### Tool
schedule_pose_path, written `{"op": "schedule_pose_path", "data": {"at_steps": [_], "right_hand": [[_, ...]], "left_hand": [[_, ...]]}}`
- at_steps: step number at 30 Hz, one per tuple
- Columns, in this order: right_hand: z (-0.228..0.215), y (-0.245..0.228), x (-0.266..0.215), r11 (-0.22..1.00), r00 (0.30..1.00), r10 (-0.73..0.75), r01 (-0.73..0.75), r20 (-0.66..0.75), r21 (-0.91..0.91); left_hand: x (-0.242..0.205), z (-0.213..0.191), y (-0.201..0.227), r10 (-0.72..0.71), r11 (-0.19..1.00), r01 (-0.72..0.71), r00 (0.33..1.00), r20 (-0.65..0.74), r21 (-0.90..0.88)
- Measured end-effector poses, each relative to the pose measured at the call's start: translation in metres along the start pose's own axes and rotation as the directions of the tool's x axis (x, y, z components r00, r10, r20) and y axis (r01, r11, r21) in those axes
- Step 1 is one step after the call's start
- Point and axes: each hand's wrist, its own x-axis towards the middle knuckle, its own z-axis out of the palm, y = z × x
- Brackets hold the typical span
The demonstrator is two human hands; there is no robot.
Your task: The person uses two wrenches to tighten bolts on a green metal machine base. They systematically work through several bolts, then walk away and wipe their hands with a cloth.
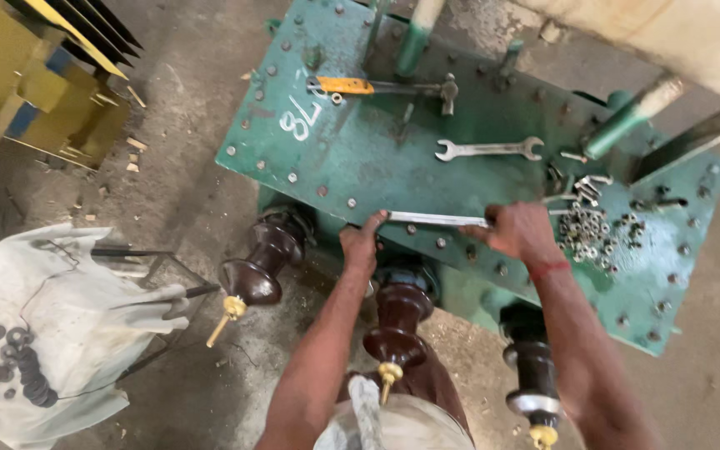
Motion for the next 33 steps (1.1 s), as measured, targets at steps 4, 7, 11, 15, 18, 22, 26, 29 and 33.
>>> {"op": "schedule_pose_path", "data": {"at_steps": [4, 7, 11, 15, 18, 22, 26, 29, 33], "right_hand": [[-0.029, -0.047, -0.026, 0.931, 0.901, 0.365, -0.353, 0.233, -0.091], [0.000, -0.143, -0.090, 0.833, 0.820, 0.551, -0.553, 0.157, -0.035], [0.031, -0.227, -0.125, 0.802, 0.803, 0.597, -0.597, 0.009, 0.018], [-0.015, -0.115, -0.105, 0.905, 0.898, 0.423, -0.425, 0.122, -0.014], [-0.037, -0.021, -0.021, 0.996, 0.986, 0.065, -0.056, 0.152, -0.065], [-0.040, 0.007, 0.032, 0.998, 0.950, 0.045, -0.026, 0.309, -0.065], [-0.033, -0.039, -0.015, 0.982, 0.972, 0.189, -0.183, 0.143, -0.052], [-0.047, -0.041, -0.024, 0.967, 0.951, 0.256, -0.253, 0.171, -0.042], [-0.044, -0.097, -0.055, 0.881, 0.838, 0.453, -0.474, 0.304, -0.006]], "left_hand": [[0.011, -0.007, -0.017, -0.088, 0.992, 0.098, 0.989, 0.115, -0.085], [0.013, -0.015, -0.023, -0.131, 0.984, 0.144, 0.984, 0.120, -0.104], [0.009, -0.017, -0.018, -0.208, 0.974, 0.214, 0.975, 0.082, -0.074], [-0.002, -0.015, -0.004, -0.138, 0.987, 0.147, 0.981, 0.134, -0.064], [-0.003, -0.012, -0.005, -0.056, 0.997, 0.063, 0.992, 0.116, -0.051], [-0.013, -0.004, -0.001, -0.045, 0.998, 0.047, 0.998, 0.043, -0.044], [-0.002, -0.006, 0.012, -0.021, 0.999, 0.021, 1.000, 0.023, -0.032], [0.000, -0.004, -0.007, -0.053, 0.997, 0.054, 0.998, 0.023, -0.054], [0.000, -0.008, -0.019, -0.066, 0.997, 0.067, 0.998, 0.012, -0.042]]}}
